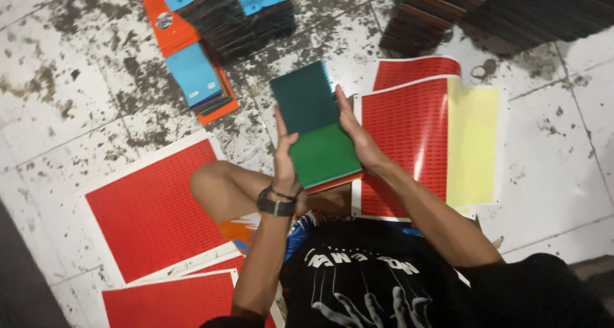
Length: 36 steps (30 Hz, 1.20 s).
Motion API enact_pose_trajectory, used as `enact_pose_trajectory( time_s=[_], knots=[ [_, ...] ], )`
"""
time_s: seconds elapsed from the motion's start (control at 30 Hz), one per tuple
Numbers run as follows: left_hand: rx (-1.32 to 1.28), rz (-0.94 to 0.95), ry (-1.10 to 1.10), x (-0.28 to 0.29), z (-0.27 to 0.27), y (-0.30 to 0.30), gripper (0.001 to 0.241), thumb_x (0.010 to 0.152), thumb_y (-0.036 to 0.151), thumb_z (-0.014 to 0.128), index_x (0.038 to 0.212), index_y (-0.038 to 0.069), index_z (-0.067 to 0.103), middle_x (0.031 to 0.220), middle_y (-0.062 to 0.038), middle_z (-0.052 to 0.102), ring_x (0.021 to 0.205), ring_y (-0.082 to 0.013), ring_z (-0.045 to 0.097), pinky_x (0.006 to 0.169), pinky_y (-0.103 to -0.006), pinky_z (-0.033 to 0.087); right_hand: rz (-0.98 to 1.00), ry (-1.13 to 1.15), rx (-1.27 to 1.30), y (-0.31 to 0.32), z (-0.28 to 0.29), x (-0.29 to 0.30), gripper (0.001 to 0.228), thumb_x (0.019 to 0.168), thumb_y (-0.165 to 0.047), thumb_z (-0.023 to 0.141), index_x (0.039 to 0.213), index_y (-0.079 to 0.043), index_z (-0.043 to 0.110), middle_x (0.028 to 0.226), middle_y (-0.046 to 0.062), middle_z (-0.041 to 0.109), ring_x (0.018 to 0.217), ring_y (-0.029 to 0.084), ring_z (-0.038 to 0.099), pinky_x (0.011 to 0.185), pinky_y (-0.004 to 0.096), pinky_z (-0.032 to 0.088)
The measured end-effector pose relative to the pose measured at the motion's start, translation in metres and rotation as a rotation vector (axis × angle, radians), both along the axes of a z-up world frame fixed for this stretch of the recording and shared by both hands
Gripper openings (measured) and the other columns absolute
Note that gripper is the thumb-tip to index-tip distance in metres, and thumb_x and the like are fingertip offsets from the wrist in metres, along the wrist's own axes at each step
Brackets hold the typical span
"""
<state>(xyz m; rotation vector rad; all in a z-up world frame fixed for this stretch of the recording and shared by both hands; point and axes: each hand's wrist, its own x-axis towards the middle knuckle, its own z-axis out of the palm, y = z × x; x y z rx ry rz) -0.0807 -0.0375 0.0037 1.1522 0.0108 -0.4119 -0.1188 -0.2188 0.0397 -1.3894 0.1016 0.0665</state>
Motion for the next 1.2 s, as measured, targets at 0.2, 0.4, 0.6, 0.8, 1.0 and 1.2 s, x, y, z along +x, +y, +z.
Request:
enact_pose_trajectory(
  time_s=[0.2, 0.4, 0.6, 0.8, 1.0, 1.2],
  knots=[
    [0.052, 0.123, -0.074, -0.001, 0.015, 0.002, 0.074, 0.103, 0.023, 0.041, 0.165, 0.011, 0.001, 0.171, -0.015, -0.011, 0.157, -0.0338, -0.013, 0.126, -0.0521, -0.009, -0.115, -0.056, -0.040, -0.015, 0.007, -0.014, 0.070, 0.111, -0.038, 0.042, 0.167, -0.015, 0.007, 0.167, 0.030, 0.015, 0.153, 0.053, 0.012, 0.121, 0.067, 0.018],
    [0.723, 0.236, -0.947, -0.018, 0.101, -0.014, 0.042, 0.082, 0.021, 0.073, 0.114, -0.005, 0.065, 0.123, -0.023, 0.058, 0.120, -0.0436, 0.057, 0.113, -0.0582, 0.041, -0.655, -0.142, -0.913, -0.134, -0.032, -0.069, 0.023, 0.095, -0.017, 0.078, 0.117, -0.012, 0.072, 0.105, 0.005, 0.068, 0.100, 0.027, 0.067, 0.094, 0.041, 0.052],
    [0.444, -0.461, -0.889, -0.071, 0.099, -0.122, 0.022, 0.090, 0.022, 0.065, 0.109, 0.018, 0.075, 0.110, 0.000, 0.073, 0.104, -0.0262, 0.071, 0.090, -0.0394, 0.056, -0.605, 0.265, -0.731, -0.171, -0.048, -0.122, 0.058, 0.096, -0.029, 0.076, 0.145, -0.005, 0.056, 0.142, 0.022, 0.056, 0.129, 0.046, 0.055, 0.105, 0.054, 0.048],
    [1.020, -1.192, -0.811, -0.104, 0.048, -0.169, 0.084, 0.085, 0.054, 0.068, 0.157, 0.025, 0.036, 0.163, -0.013, 0.028, 0.151, -0.0468, 0.019, 0.114, -0.0755, 0.023, -0.436, 0.419, -0.682, -0.173, -0.052, -0.157, 0.069, 0.089, -0.036, 0.079, 0.149, -0.011, 0.055, 0.144, 0.019, 0.058, 0.130, 0.041, 0.057, 0.103, 0.052, 0.051],
    [1.008, -1.228, -0.891, -0.108, 0.036, -0.159, 0.097, 0.087, 0.046, 0.073, 0.164, 0.022, 0.018, 0.171, -0.012, 0.005, 0.155, -0.0448, -0.005, 0.115, -0.0774, 0.006, -0.397, 0.436, -0.672, -0.182, -0.044, -0.154, 0.066, 0.088, -0.037, 0.080, 0.142, -0.007, 0.059, 0.137, 0.023, 0.061, 0.122, 0.045, 0.062, 0.094, 0.054, 0.055],
    [1.054, -1.283, -0.921, -0.102, 0.026, -0.152, 0.107, 0.085, 0.055, 0.077, 0.162, 0.025, 0.010, 0.171, -0.011, 0.000, 0.155, -0.0415, -0.004, 0.115, -0.0740, 0.003, -0.275, 0.269, -0.882, -0.248, -0.049, -0.072, 0.074, 0.103, -0.060, 0.037, 0.151, -0.003, 0.038, 0.153, 0.025, 0.046, 0.135, 0.041, 0.050, 0.106, 0.063, 0.043]
  ],
)
